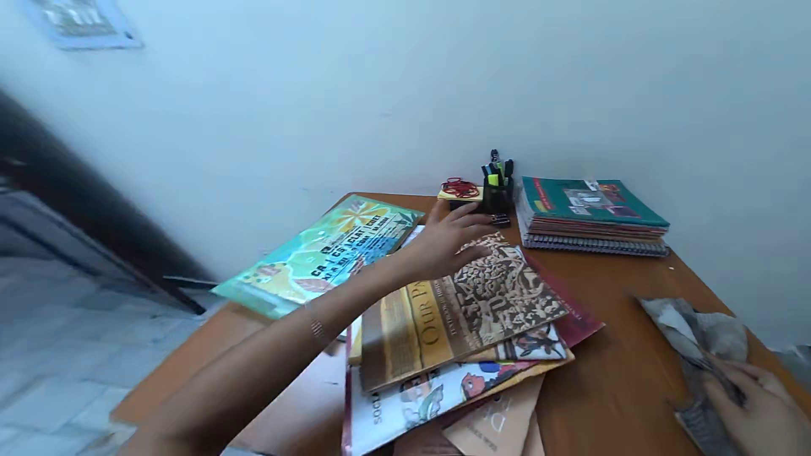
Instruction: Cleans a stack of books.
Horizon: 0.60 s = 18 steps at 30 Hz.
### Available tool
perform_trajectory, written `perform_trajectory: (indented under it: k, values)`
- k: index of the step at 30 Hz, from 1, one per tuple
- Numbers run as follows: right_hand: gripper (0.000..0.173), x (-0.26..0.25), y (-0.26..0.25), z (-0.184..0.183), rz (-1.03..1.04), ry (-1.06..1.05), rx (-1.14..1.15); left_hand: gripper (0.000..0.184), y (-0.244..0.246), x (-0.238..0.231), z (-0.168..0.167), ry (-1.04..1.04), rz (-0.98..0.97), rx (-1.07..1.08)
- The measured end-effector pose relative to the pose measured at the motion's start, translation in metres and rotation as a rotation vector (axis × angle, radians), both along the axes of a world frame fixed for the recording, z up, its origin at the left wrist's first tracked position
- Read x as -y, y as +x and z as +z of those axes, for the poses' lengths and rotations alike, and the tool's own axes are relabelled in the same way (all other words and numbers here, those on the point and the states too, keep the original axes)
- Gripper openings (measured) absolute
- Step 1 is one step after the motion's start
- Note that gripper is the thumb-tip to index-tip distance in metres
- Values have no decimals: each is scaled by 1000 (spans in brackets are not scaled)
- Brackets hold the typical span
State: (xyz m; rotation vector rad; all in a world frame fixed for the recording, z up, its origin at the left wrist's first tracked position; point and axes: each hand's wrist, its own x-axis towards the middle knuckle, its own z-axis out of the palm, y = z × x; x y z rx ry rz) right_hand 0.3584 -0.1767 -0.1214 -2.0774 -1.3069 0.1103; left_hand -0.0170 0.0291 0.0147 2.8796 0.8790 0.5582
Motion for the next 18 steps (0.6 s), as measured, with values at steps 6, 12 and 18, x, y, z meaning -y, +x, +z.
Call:
perform_trajectory:
  k: [6, 12, 18]
  values:
    - [40, -44, -43, 64, 372, 104, -137, 30, -128, 86, -63, -41, 231, 259]
    - [30, -157, -134, 110, 527, 2, 38, 42, -119, 157, -108, -21, 466, 483]
    - [30, -210, -254, 108, 571, -252, 72, 37, -108, 160, -118, 76, 456, 527]
